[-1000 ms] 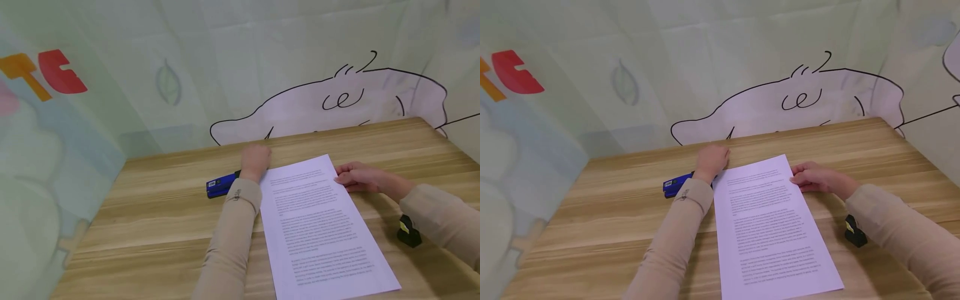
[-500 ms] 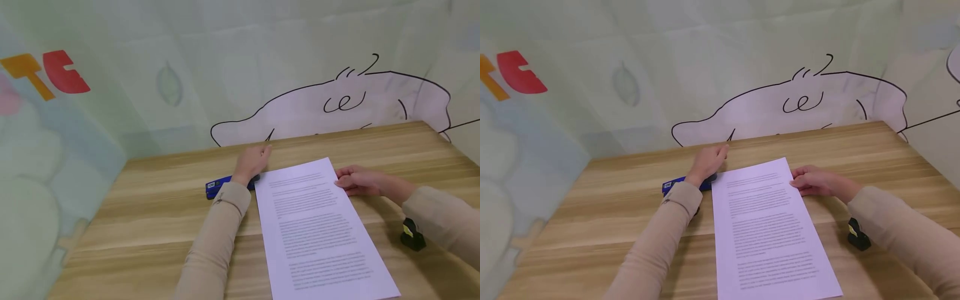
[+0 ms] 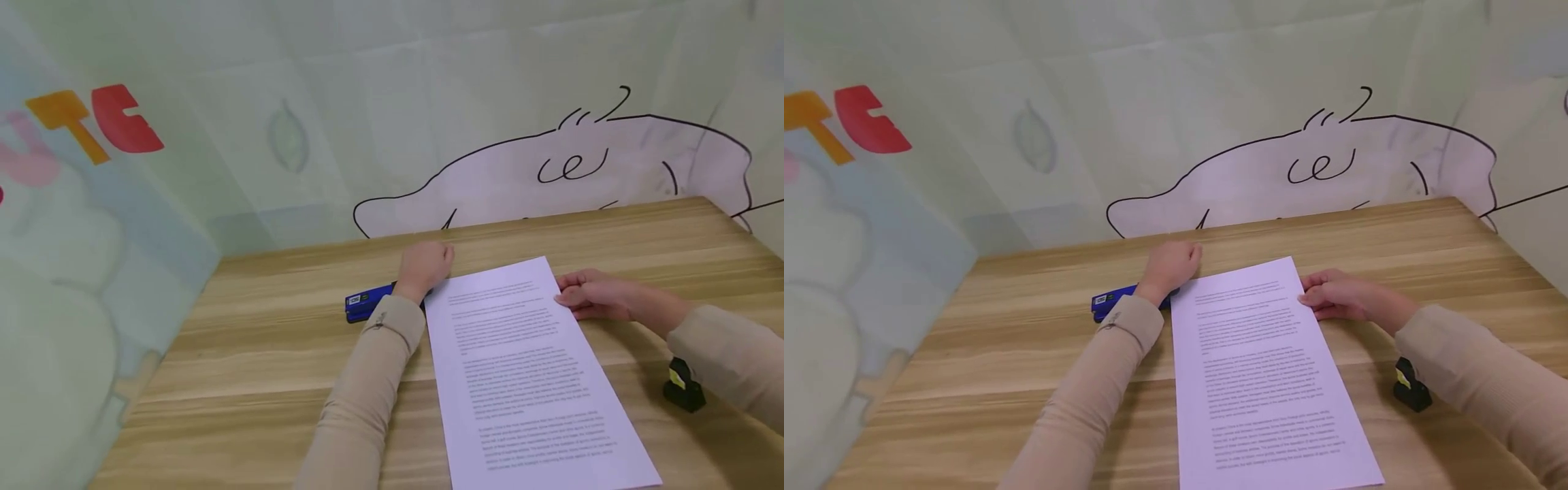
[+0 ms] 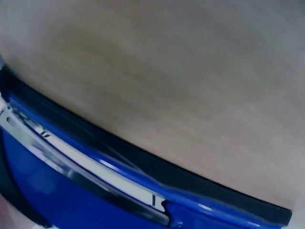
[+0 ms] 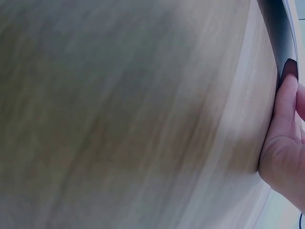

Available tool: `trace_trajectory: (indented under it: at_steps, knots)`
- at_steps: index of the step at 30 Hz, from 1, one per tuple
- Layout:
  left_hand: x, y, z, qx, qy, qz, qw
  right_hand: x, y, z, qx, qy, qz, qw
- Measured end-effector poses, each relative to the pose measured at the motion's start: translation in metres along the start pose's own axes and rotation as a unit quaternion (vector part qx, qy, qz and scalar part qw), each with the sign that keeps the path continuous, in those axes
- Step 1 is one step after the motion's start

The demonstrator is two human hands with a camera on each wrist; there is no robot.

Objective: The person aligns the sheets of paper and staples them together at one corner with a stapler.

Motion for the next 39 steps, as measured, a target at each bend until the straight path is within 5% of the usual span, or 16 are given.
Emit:
trace_trajectory:
  at_steps: [5,16,26,34,39]
  knots:
    - [-0.008,-0.005,-0.003,0.014,-0.057,-0.014,0.9982,0.000,0.004,0.002,-0.007,-0.003,0.000,1.0000]
    - [-0.010,-0.006,-0.001,0.037,-0.100,-0.037,0.9936,0.003,0.005,-0.003,-0.012,-0.003,0.007,0.9999]
    - [0.000,0.007,0.002,0.096,-0.059,-0.011,0.9935,0.009,0.011,-0.013,0.001,-0.002,-0.003,1.0000]
    - [0.003,0.007,0.028,0.072,-0.087,-0.007,0.9936,0.027,0.010,-0.015,0.011,0.006,-0.003,0.9999]
    - [-0.002,0.016,0.024,0.107,-0.107,-0.020,0.9883,0.022,0.019,-0.020,0.011,0.003,-0.025,0.9996]
Point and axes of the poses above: each hand's wrist, its own y-axis away from the middle knuckle, its own z-axis out of the back of the hand, x = y × z, the point moved 5 cm from there along -y, towards the middle knuckle, and after that the axes turned 3 degrees about y, right-handed, at the moved point
